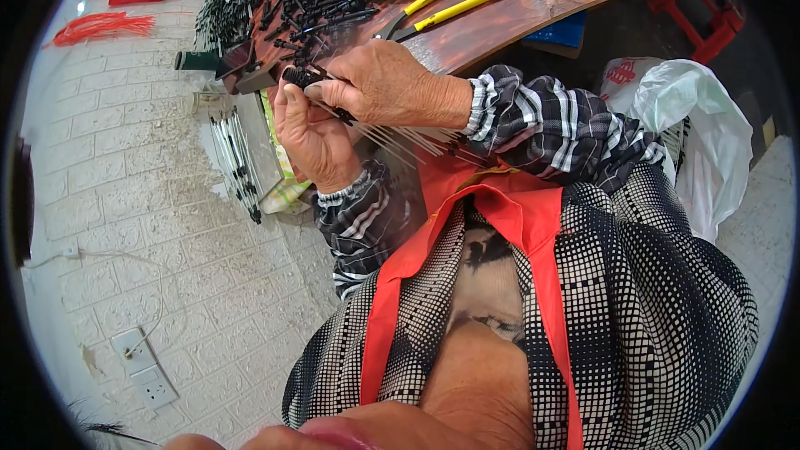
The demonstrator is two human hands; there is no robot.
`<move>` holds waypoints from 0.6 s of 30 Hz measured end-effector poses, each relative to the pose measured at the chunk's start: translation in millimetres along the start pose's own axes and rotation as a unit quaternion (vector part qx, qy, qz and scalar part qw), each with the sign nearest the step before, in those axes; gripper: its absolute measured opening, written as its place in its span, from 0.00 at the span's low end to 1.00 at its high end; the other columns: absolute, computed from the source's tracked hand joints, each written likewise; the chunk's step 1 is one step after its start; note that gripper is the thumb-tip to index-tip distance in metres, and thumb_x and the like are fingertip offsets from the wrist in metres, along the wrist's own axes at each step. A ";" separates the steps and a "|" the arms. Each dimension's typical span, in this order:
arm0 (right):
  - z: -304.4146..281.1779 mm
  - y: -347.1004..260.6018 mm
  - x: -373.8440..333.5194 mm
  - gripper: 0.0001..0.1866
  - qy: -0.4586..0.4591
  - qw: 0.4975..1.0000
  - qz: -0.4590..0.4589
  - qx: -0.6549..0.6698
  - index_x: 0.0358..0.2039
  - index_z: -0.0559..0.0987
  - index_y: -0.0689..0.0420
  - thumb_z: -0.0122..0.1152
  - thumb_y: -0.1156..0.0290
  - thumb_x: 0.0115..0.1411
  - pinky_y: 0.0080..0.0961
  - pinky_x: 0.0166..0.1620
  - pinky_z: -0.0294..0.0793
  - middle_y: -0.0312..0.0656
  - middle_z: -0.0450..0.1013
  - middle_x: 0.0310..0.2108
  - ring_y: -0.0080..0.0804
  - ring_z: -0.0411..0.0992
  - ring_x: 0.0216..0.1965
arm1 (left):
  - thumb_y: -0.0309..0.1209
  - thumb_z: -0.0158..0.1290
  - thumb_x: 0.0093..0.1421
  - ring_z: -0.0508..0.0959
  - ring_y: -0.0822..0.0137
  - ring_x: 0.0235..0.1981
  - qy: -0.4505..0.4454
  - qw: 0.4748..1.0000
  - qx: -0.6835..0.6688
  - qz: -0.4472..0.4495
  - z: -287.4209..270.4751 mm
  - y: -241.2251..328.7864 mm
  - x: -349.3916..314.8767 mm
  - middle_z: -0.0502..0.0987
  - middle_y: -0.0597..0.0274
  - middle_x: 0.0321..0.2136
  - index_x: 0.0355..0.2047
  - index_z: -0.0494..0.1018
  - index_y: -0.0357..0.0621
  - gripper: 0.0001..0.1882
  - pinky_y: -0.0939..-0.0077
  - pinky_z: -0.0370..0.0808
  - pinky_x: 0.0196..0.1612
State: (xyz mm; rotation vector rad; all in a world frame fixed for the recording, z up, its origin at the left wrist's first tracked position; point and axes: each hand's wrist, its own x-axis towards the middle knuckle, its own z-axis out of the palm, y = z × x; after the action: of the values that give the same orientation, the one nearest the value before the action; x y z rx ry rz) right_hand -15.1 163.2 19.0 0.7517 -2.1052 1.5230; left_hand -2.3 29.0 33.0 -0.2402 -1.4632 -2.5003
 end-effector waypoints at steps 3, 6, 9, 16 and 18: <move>-0.1 4.7 1.8 0.19 -0.005 1.000 -0.029 0.001 0.27 0.77 0.61 0.54 0.56 0.63 0.33 0.21 0.66 0.48 0.70 0.16 0.42 0.70 0.17 | 0.28 0.51 0.64 0.76 0.72 0.37 0.002 1.000 -0.006 -0.001 -1.1 -0.4 -0.3 0.76 0.63 0.36 0.43 0.70 0.35 0.10 0.81 0.75 0.41; 0.5 9.9 3.8 0.18 -0.026 0.997 -0.043 0.066 0.27 0.77 0.61 0.54 0.58 0.63 0.32 0.22 0.67 0.46 0.70 0.16 0.41 0.71 0.18 | 0.27 0.51 0.64 0.77 0.71 0.37 -0.007 1.000 -0.023 -0.001 -4.4 -0.8 0.2 0.76 0.61 0.37 0.44 0.70 0.34 0.11 0.79 0.75 0.42; -2.6 11.8 5.4 0.17 -0.050 0.997 -0.032 0.053 0.26 0.77 0.61 0.54 0.60 0.63 0.31 0.23 0.68 0.45 0.71 0.16 0.40 0.71 0.18 | 0.25 0.51 0.63 0.77 0.69 0.38 -0.024 0.999 -0.048 -0.001 -7.1 -0.8 0.8 0.77 0.57 0.39 0.47 0.70 0.30 0.14 0.77 0.75 0.43; -2.4 17.9 8.4 0.17 -0.077 0.996 -0.034 0.027 0.25 0.78 0.61 0.55 0.61 0.62 0.29 0.24 0.68 0.43 0.72 0.16 0.35 0.71 0.18 | 0.24 0.52 0.62 0.77 0.70 0.37 0.036 0.999 0.005 -0.024 -2.2 3.4 1.0 0.76 0.59 0.37 0.47 0.70 0.29 0.14 0.78 0.75 0.41; -3.1 19.1 8.8 0.17 -0.088 0.995 -0.027 0.027 0.24 0.78 0.61 0.55 0.61 0.62 0.28 0.24 0.68 0.41 0.72 0.16 0.32 0.71 0.18 | 0.24 0.53 0.62 0.77 0.70 0.37 0.036 0.999 0.013 -0.026 -3.3 3.6 3.3 0.76 0.60 0.37 0.47 0.70 0.29 0.14 0.78 0.75 0.41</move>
State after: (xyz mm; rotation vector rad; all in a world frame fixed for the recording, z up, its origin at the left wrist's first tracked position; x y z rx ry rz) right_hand -34.1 169.4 11.8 0.9875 -2.1556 1.5400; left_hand -4.5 24.0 35.2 -0.1088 -1.4899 -2.5015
